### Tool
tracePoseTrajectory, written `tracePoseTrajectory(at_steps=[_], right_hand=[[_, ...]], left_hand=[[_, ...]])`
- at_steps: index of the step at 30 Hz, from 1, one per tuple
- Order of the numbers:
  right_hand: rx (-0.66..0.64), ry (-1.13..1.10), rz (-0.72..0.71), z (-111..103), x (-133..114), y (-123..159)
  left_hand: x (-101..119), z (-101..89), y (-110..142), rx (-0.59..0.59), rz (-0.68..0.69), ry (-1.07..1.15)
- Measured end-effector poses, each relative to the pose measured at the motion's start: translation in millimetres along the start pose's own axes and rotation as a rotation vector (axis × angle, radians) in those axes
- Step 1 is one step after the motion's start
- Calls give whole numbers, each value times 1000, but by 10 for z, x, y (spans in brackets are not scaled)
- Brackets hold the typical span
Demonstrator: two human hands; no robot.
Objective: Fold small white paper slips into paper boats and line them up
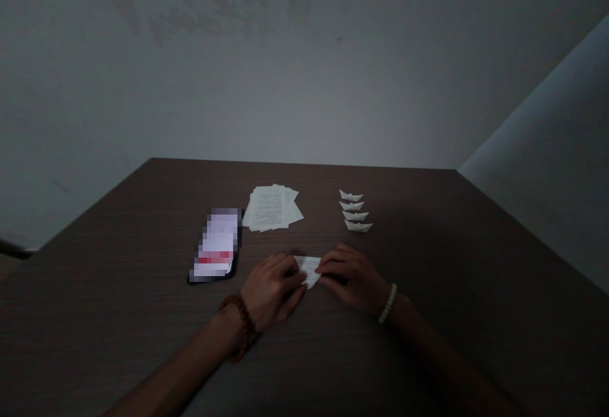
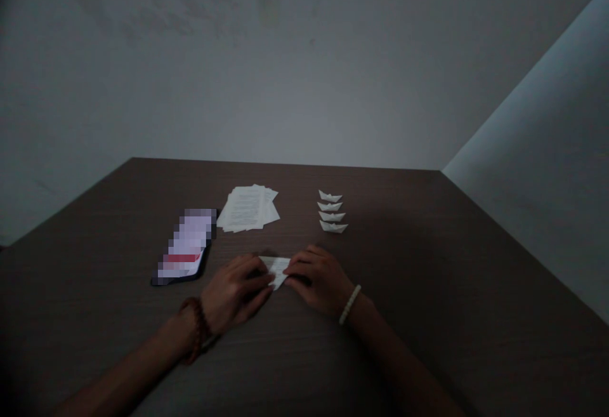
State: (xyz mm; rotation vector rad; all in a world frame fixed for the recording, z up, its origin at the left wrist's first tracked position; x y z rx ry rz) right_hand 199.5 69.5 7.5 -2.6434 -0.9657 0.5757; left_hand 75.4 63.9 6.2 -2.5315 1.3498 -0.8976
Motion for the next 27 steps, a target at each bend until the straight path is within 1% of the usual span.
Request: tracePoseTrajectory(at_steps=[3, 7, 9, 12, 17, 22, 27], right_hand=[[-5, -16, 29, 13, 24, -3], [-9, -31, 55, 28, 50, -2], [-7, -31, 69, 36, 58, -5], [4, -33, 103, 45, 68, -16], [19, -31, 176, 60, 93, -34], [23, -19, 193, 62, 88, -53], [33, 32, 219, 70, 79, -74]], left_hand=[[20, -2, 13, -35, 16, 88], [67, 20, 39, -149, 60, 190], [96, 17, 57, -182, 102, 200], [115, 1, 77, -177, 129, 178], [122, 15, 96, -167, 120, 160], [121, 13, 98, -165, 114, 169], [142, -9, 98, -147, 147, 174]])
Point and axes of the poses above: each hand's wrist, its own y-axis away from the middle knuckle, its own z-axis out of the palm, x = y × z, the point moved 8 cm from there along -y, towards the middle knuckle, and after that the axes turned 13 degrees about y, right-handed, at the moved point
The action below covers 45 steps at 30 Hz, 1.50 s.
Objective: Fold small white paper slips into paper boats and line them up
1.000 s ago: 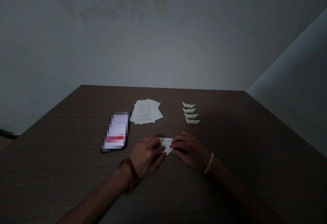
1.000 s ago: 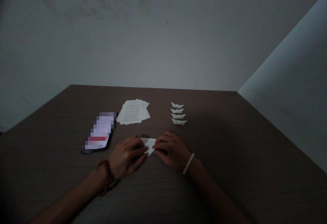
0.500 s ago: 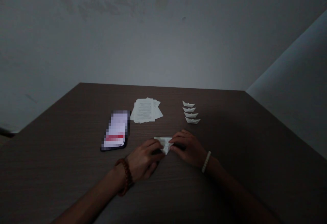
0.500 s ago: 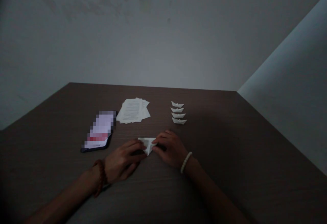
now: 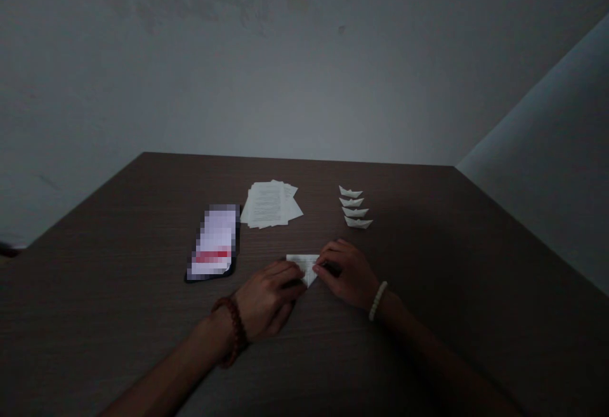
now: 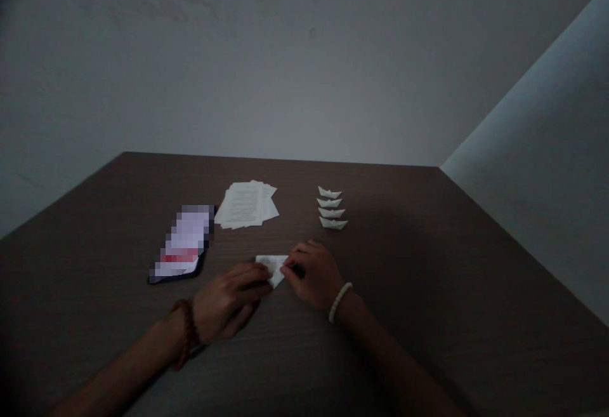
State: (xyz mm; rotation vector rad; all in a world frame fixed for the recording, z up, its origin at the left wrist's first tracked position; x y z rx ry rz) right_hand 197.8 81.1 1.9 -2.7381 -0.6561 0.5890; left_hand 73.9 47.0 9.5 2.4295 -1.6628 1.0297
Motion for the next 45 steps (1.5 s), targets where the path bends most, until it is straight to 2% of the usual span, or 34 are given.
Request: tracePoseTrajectory(at_steps=[7, 13, 18, 37, 45], right_hand=[[4, 64, -10, 23, -64, -6], [7, 72, -5, 31, -67, -3], [-3, 75, 5, 40, -71, -7], [23, 36, 78, 55, 4, 9], [41, 15, 122, 32, 29, 5]], left_hand=[[2, -1, -7, 23, 19, -26], [20, 48, -22, -75, 21, -84], [36, 61, -36, -110, 8, -117], [18, 73, -38, -133, -30, -108], [31, 65, -30, -93, 2, -96]])
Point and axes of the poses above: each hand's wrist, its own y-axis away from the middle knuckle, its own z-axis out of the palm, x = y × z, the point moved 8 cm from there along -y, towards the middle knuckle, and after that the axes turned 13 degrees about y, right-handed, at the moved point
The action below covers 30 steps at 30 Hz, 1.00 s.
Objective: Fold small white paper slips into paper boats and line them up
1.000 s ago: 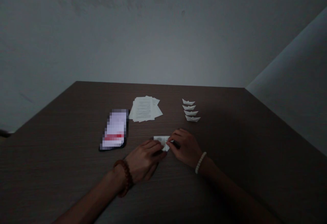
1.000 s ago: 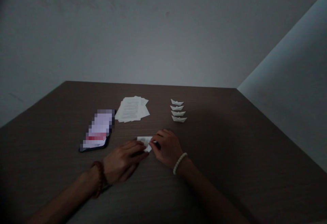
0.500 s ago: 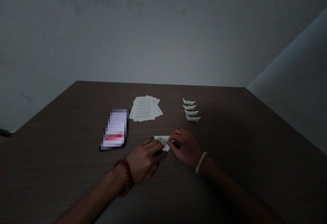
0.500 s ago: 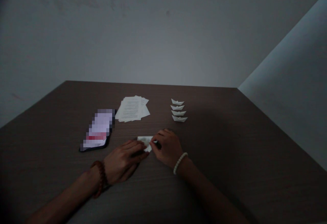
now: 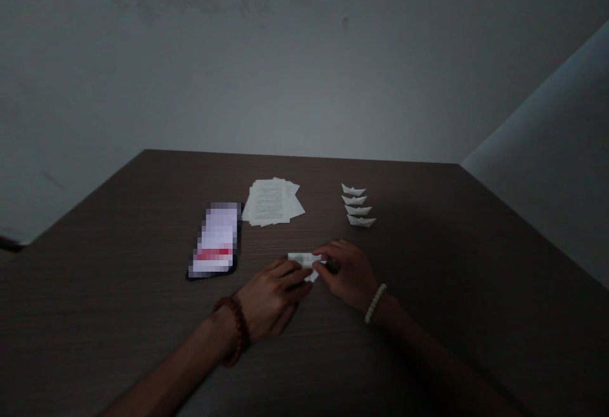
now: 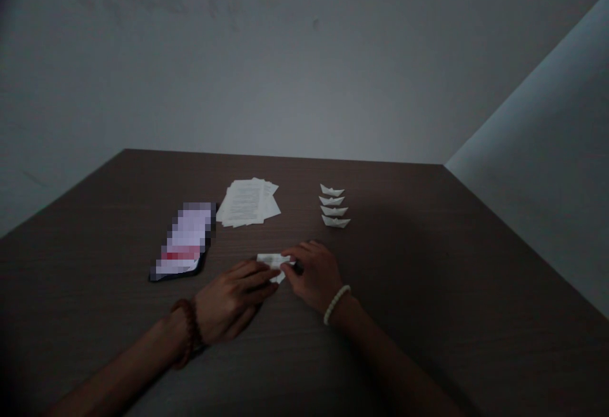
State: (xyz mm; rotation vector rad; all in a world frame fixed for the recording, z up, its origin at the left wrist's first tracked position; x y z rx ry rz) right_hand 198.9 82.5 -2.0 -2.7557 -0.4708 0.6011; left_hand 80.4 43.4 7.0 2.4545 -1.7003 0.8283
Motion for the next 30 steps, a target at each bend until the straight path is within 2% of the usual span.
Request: tracePoseTrajectory(at_steps=[9, 14, 19, 22, 25, 27, 30], right_hand=[[-8, -33, 15, -5, 6, 9], [26, -93, -36, -64, 45, 34], [40, 5, -183, -240, -27, 89], [-59, 94, -348, -229, -183, 173], [-156, 96, -407, -152, -262, 268], [-159, 45, -374, -127, -260, 298], [-141, -20, -219, -102, -169, 270]], left_hand=[[-44, 17, 0, -8, -23, 32], [-41, -13, -20, -8, -34, 58], [-55, -18, -36, -36, -63, 61], [-54, -25, -50, -43, -71, 66], [-54, -29, -59, -42, -74, 79], [-64, -27, -56, -33, -79, 83], [-80, -5, -42, -32, -78, 86]])
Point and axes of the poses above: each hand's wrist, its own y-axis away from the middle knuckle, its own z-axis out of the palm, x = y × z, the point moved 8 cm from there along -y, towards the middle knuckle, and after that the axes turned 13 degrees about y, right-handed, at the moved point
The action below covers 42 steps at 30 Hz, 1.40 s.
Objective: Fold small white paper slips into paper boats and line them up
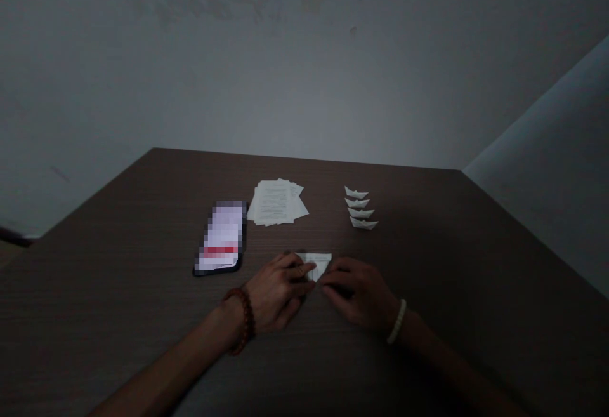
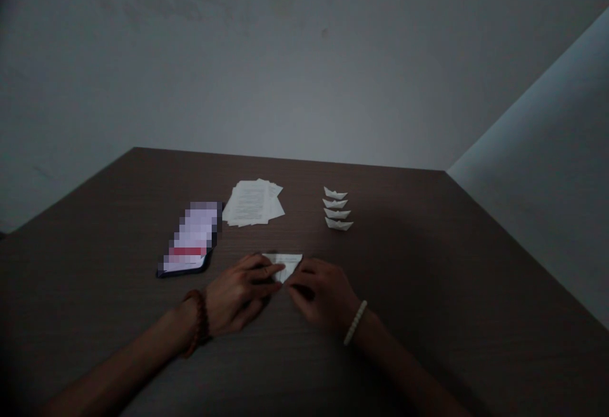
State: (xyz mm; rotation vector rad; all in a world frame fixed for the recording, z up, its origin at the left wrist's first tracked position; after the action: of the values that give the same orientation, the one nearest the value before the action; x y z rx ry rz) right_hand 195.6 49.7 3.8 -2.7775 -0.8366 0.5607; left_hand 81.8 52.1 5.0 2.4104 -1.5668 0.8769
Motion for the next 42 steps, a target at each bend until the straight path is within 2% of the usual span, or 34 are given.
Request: tracePoseTrajectory(at_steps=[4, 13, 21, 34, 42], right_hand=[[3, -17, 200, 7, 147, -82], [-133, -19, 316, 92, 268, -202], [-152, -8, 324, 92, 270, -209], [-87, 18, 354, 49, 262, -190], [-39, 25, 392, -48, 459, -153]], left_hand=[[-5, 7, 11, 6, 11, -2], [27, -1, 9, 8, 24, -23], [28, 0, 12, 5, 38, -23], [36, -4, 8, 21, 16, -23], [44, -16, 6, 27, 4, -20]])
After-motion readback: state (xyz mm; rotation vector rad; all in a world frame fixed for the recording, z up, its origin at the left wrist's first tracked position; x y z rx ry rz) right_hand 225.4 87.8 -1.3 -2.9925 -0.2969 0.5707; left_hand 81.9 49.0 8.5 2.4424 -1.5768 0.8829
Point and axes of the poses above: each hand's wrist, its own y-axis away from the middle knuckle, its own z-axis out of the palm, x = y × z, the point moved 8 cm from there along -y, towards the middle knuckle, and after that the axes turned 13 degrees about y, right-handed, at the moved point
